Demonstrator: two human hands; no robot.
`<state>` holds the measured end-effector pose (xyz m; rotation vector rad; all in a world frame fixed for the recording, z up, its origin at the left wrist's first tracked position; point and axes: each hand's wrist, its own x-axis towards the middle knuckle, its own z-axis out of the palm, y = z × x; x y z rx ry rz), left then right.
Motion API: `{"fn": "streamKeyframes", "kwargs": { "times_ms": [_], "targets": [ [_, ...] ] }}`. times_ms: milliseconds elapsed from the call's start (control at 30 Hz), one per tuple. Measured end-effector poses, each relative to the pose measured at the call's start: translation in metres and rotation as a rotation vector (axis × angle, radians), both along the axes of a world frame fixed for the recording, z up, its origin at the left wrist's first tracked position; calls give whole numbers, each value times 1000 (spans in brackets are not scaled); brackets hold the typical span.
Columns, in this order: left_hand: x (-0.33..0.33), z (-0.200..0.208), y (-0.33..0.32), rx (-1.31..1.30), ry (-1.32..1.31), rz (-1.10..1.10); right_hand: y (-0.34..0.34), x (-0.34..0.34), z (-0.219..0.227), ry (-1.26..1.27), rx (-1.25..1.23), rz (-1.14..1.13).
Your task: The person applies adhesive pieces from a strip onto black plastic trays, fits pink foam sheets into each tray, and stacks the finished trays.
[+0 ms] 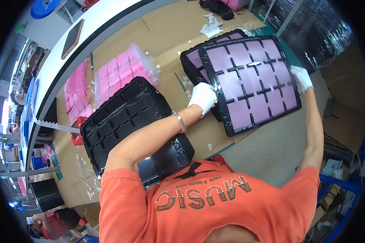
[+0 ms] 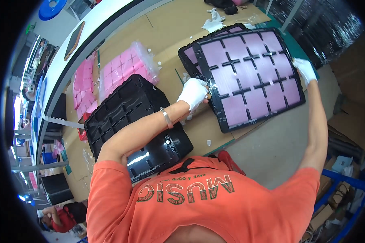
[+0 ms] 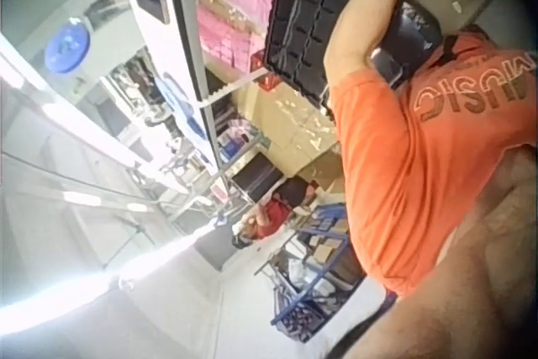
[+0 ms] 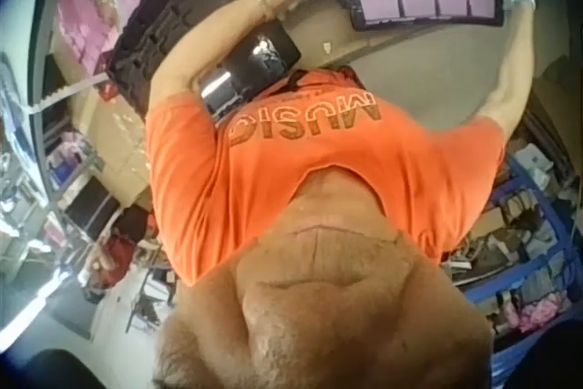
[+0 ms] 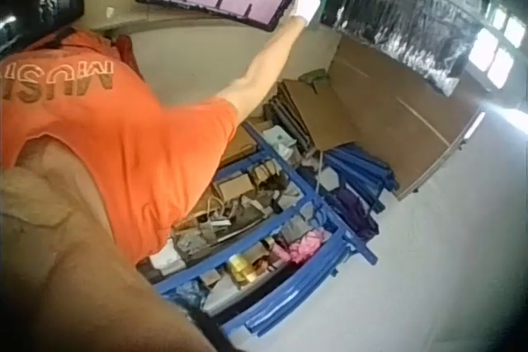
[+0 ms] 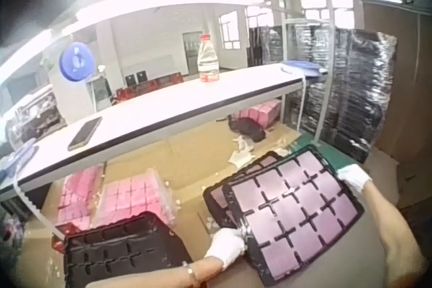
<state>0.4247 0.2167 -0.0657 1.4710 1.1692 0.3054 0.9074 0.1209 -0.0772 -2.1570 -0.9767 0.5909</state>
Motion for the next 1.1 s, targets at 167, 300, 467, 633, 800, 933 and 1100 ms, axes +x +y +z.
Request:
{"fn": "streamKeyframes", "kwargs": {
  "times_ms": [167,300,467,633,800,933,1100],
  "targets": [
    [14,-47,48,423,334,-139,111,45,-79,-412,167,386],
    [5,-46,69,347,521,-154,171,-17,-46,-726,-309,555],
    [13,-35,65,272,461,-135,173,14,-52,-534,-368,377],
    [3,-47,75,30,435,-39,193,-26,-36,-310,-329,263],
    [-9,-53,70,-7,364,77,211,-35,-51,-689,-329,296],
    [-21,-24,60,519,584,-428,170,-16,-65,-713,-124,355],
    [-145,106,-2,963,196,-154,127,9,-76,-682,149,180]
  ]
}}
